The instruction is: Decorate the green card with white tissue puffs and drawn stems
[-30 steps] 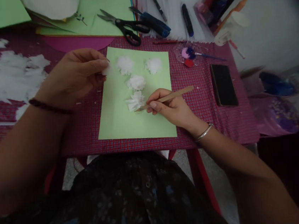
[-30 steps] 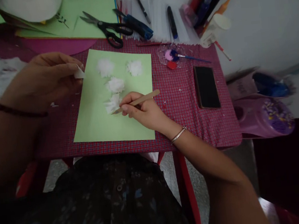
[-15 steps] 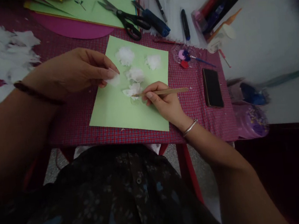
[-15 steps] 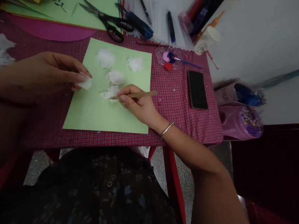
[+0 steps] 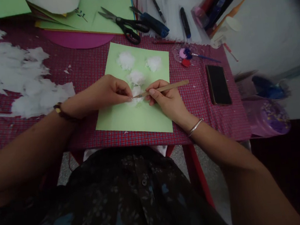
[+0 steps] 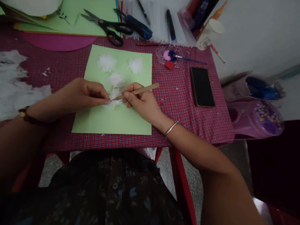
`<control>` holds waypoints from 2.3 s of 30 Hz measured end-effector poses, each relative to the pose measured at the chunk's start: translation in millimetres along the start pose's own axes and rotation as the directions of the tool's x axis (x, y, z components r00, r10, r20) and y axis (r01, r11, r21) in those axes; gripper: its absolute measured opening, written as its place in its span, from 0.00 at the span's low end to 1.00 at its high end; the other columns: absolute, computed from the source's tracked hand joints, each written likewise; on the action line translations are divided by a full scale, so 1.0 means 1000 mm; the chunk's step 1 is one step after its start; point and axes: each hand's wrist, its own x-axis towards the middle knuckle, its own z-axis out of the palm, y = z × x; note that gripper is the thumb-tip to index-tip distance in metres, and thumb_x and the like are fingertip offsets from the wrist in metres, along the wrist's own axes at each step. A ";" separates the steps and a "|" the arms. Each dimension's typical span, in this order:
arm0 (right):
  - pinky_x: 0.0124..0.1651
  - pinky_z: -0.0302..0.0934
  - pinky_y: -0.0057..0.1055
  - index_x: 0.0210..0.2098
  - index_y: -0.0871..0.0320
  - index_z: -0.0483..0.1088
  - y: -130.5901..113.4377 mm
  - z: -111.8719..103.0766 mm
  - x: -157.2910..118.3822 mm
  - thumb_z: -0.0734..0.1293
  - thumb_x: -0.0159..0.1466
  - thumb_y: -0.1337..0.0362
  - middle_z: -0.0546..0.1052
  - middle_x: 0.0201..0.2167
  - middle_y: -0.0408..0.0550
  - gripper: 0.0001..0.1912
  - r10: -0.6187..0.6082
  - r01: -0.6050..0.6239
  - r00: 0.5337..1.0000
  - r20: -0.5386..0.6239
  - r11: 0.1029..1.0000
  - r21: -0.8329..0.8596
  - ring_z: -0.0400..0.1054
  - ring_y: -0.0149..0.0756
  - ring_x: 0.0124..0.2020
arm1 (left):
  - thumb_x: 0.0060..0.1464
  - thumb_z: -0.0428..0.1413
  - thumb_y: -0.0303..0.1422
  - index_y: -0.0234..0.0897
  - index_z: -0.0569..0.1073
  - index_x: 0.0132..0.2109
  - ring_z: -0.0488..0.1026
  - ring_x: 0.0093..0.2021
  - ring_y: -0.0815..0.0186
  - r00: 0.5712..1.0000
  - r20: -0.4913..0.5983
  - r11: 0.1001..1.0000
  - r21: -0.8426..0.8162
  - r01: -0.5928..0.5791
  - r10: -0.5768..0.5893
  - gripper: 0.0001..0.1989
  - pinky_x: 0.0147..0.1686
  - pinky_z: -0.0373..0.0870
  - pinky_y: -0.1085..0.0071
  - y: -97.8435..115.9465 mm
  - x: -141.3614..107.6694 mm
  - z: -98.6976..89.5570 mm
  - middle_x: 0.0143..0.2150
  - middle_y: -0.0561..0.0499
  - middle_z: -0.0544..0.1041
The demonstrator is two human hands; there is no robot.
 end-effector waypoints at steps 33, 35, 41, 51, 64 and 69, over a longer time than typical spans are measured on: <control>0.40 0.58 0.37 0.39 0.58 0.71 -0.017 0.007 -0.025 0.55 0.73 0.64 0.75 0.35 0.51 0.14 -0.410 0.631 0.766 0.495 0.332 -0.701 0.66 0.39 0.36 | 0.43 0.59 0.32 0.36 0.70 0.28 0.65 0.24 0.71 0.993 -0.113 0.994 -0.091 -0.054 0.044 0.06 0.25 0.60 0.74 -0.007 0.009 0.011 0.23 0.54 0.70; 0.40 0.56 0.38 0.38 0.59 0.71 -0.019 0.009 -0.027 0.56 0.72 0.65 0.74 0.34 0.50 0.13 -0.388 0.681 0.713 0.584 0.182 -0.709 0.63 0.39 0.35 | 0.44 0.59 0.33 0.35 0.70 0.29 0.64 0.24 0.72 0.986 -0.167 0.989 -0.135 -0.053 0.030 0.06 0.25 0.59 0.74 -0.007 0.008 0.009 0.24 0.54 0.70; 0.46 0.53 0.38 0.37 0.56 0.70 -0.021 0.015 -0.032 0.58 0.71 0.67 0.70 0.32 0.47 0.10 -0.358 0.694 0.682 0.638 0.040 -0.719 0.57 0.38 0.34 | 0.48 0.57 0.33 0.35 0.70 0.29 0.60 0.22 0.73 0.969 -0.239 0.987 -0.160 0.026 -0.065 0.06 0.24 0.56 0.75 -0.004 0.006 0.005 0.22 0.56 0.66; 0.48 0.52 0.38 0.36 0.57 0.70 -0.020 0.017 -0.032 0.59 0.70 0.69 0.71 0.32 0.47 0.09 -0.354 0.672 0.701 0.619 0.038 -0.740 0.57 0.38 0.34 | 0.48 0.56 0.33 0.35 0.70 0.30 0.59 0.23 0.73 0.976 -0.193 0.983 -0.169 0.069 -0.102 0.06 0.25 0.56 0.74 0.000 0.005 0.003 0.24 0.55 0.67; 0.40 0.60 0.36 0.37 0.55 0.69 -0.003 0.001 -0.017 0.57 0.72 0.57 0.72 0.29 0.44 0.13 -0.350 0.335 0.935 0.066 0.800 -0.497 0.68 0.37 0.34 | 0.49 0.57 0.39 0.37 0.73 0.32 0.65 0.25 0.71 0.993 -0.088 0.990 -0.111 -0.084 0.075 0.09 0.26 0.60 0.74 -0.009 0.004 0.001 0.26 0.53 0.72; 0.41 0.61 0.36 0.38 0.55 0.70 -0.012 0.002 -0.019 0.57 0.72 0.60 0.73 0.30 0.45 0.12 -0.367 0.379 0.920 0.141 0.732 -0.566 0.69 0.36 0.36 | 0.45 0.60 0.36 0.38 0.75 0.33 0.66 0.25 0.71 0.982 0.004 0.982 -0.019 -0.190 0.190 0.08 0.26 0.61 0.74 -0.008 0.002 0.006 0.26 0.53 0.73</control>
